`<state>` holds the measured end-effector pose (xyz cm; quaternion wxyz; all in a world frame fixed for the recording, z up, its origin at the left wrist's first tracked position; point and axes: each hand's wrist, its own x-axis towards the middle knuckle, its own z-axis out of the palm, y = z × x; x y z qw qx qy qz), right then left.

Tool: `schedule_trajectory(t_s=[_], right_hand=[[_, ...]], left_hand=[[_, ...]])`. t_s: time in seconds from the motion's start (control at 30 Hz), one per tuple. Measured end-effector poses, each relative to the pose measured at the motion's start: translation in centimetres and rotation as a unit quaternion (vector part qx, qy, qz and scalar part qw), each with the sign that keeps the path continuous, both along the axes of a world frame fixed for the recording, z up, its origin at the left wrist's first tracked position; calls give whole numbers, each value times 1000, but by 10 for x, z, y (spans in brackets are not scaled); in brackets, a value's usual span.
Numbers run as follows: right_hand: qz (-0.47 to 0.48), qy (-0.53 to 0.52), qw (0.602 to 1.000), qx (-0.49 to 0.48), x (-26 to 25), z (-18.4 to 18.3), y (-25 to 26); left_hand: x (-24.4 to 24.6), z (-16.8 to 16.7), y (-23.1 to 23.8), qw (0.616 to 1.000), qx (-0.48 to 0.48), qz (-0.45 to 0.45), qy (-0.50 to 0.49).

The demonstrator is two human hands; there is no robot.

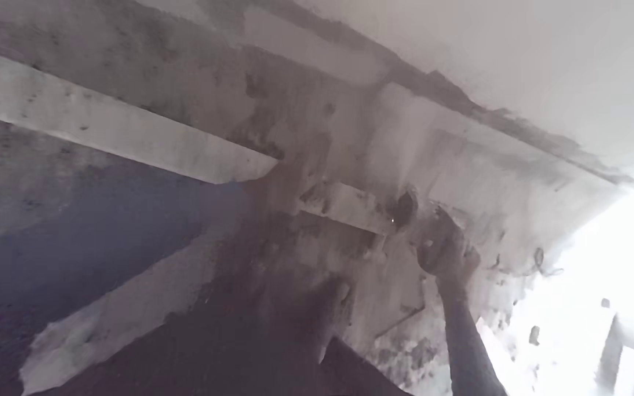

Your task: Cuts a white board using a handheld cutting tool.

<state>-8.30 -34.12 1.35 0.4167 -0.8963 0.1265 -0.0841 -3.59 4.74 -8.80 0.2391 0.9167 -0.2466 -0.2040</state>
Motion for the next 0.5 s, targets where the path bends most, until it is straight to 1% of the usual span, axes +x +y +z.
schedule_trajectory(t_s=[0.07,0.13,0.17,0.27,0.3,0.37,0.43,0.5], right_hand=[[12,-18,1000,18,-2,-1,-3],[7,-19,999,32,-4,-4,-6],[6,-20,999,35,-4,-6,-7],[14,-16,1000,5,-5,-9,-10],[19,-16,1000,-2,-5,-8,-9],[30,-28,999,2,-5,-8,-9],[51,-26,998,19,-5,-7,-9],[47,-27,998,22,-7,-6,-7]], left_hand=[[0,-13,-4,997,41,-21,-66],[1,-4,-4,996,67,-37,-39],[3,-3,-4,996,66,-42,-37],[2,-32,-1,992,37,-46,-113],[0,-34,-1,992,26,-38,-116],[-1,-28,-2,994,34,-34,-100],[-2,-29,-1,993,26,-29,-110],[-2,-31,0,992,19,-35,-124]])
